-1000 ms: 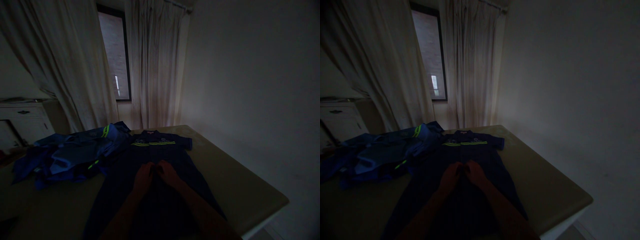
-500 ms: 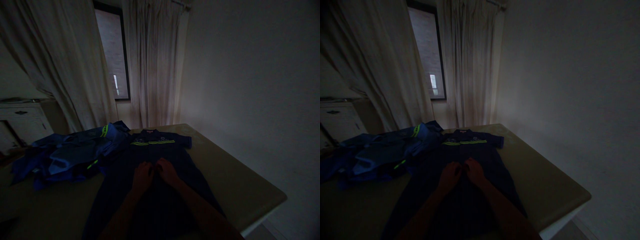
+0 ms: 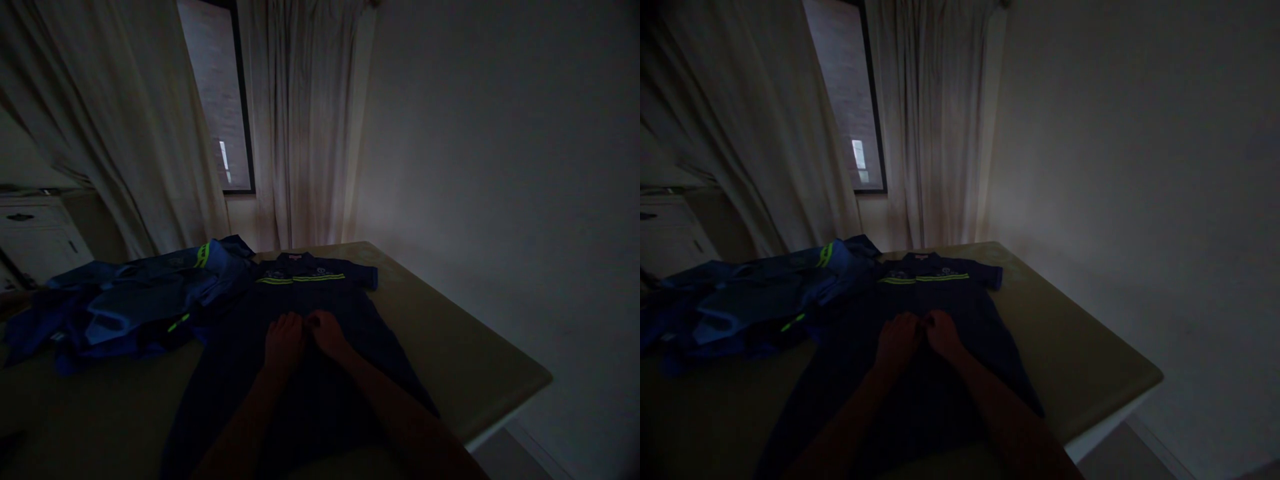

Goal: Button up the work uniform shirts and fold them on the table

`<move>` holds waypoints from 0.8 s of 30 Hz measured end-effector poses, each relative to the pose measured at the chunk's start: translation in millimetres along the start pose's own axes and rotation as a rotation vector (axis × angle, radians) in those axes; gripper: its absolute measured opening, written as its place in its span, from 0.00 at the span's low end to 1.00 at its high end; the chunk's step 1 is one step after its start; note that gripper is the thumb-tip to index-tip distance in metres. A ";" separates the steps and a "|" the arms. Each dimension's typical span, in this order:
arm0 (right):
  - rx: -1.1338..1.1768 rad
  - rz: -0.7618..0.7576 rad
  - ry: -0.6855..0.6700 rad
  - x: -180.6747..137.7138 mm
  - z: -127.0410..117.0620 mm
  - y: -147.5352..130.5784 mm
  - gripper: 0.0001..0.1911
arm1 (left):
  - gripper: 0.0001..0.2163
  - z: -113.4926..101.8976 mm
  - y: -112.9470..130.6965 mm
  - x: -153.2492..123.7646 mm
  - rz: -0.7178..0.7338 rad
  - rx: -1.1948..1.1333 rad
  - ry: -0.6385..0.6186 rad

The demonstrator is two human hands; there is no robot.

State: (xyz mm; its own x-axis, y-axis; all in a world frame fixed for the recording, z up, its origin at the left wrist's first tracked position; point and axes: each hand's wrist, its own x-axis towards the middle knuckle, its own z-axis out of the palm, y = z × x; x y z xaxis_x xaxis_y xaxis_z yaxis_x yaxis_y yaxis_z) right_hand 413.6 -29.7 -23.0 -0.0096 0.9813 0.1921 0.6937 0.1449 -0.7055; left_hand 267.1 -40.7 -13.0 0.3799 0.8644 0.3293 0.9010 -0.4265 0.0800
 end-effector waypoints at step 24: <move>-0.042 0.111 -0.087 -85.1 -42.2 -3.8 0.12 | 0.09 -6.4 4.2 -64.0 0.197 -0.585 -0.262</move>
State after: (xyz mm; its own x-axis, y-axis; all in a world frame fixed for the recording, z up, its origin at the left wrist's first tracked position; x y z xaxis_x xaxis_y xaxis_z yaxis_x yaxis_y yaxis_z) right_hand 442.2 -119.1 -7.9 0.0075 0.9986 0.0532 0.7236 0.0313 -0.6895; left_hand 245.2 -99.6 -27.8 0.6306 0.7601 0.1568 0.5754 -0.5935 0.5628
